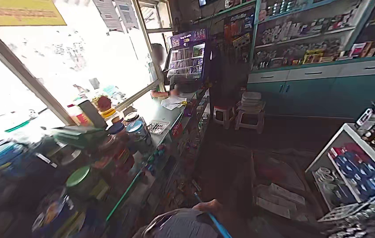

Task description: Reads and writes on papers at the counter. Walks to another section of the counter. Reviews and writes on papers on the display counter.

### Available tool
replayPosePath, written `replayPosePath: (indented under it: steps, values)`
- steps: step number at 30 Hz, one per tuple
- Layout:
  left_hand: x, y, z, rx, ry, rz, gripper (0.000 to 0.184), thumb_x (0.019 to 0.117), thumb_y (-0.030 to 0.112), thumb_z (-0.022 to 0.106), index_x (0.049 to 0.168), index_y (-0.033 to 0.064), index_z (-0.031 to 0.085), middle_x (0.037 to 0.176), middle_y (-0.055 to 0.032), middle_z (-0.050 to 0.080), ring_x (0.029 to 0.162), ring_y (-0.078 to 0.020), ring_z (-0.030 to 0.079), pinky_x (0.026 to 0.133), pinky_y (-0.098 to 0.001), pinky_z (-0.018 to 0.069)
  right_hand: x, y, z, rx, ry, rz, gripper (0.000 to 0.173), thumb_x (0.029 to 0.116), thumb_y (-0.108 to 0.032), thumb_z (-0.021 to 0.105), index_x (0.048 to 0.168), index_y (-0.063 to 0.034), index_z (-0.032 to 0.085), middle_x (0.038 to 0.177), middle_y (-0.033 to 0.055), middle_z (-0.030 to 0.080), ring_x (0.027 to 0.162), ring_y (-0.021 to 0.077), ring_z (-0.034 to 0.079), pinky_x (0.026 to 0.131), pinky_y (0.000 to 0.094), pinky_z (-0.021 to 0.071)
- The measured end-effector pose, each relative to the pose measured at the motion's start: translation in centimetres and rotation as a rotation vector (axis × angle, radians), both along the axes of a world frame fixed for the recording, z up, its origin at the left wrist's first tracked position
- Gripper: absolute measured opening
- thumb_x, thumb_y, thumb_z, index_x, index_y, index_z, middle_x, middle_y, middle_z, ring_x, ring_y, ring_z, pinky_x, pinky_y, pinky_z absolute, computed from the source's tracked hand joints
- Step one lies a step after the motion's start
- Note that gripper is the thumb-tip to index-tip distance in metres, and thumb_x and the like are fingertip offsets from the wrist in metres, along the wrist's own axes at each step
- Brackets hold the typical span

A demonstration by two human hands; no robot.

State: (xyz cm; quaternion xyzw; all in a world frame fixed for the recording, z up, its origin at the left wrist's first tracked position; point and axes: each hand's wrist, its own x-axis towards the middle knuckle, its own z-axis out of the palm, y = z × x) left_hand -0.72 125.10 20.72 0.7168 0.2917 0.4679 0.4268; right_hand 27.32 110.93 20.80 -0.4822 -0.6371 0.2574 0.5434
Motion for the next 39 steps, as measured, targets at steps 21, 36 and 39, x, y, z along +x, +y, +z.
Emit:
replayPosePath:
  steps: [21, 36, 39]
  values:
    - [73.8, 19.8, -0.1, -0.592, -0.473, -0.228, 0.038, 0.1033, 0.004, 0.048, 0.139, -0.005, 0.041, 0.117, -0.008, 0.069, 0.102, -0.0089, 0.07, 0.092, -0.0288, 0.06, 59.9, 19.0, -2.7, -0.237, 0.532, -0.693, 0.027, 0.082, -0.012, 0.076, 0.109, -0.012, 0.075, 0.1, -0.0042, 0.076, 0.093, 0.005, 0.07, 0.084, 0.0248, 0.0593]
    - [93.7, 49.0, -5.0, -0.357, -0.369, 0.552, 0.04, 0.1007, 0.001, 0.052, 0.138, -0.011, 0.04, 0.11, -0.0073, 0.066, 0.093, 0.0021, 0.067, 0.084, -0.018, 0.0583, 92.4, 56.8, -4.1, -0.268, -0.045, -0.188, 0.043, 0.0958, -0.023, 0.072, 0.13, 0.0024, 0.065, 0.118, 0.012, 0.074, 0.104, 0.0129, 0.073, 0.092, 0.0271, 0.06]
    - [97.7, 52.5, -5.2, -0.344, -0.315, 0.618, 0.044, 0.101, 0.003, 0.052, 0.139, -0.0145, 0.038, 0.114, -0.0136, 0.063, 0.098, -0.0004, 0.065, 0.089, -0.0192, 0.0555, 95.4, 65.5, -3.2, -0.212, -0.315, -0.217, 0.053, 0.0955, -0.041, 0.069, 0.133, -0.0044, 0.067, 0.123, 0.0137, 0.072, 0.111, 0.0224, 0.069, 0.099, 0.0395, 0.0532]
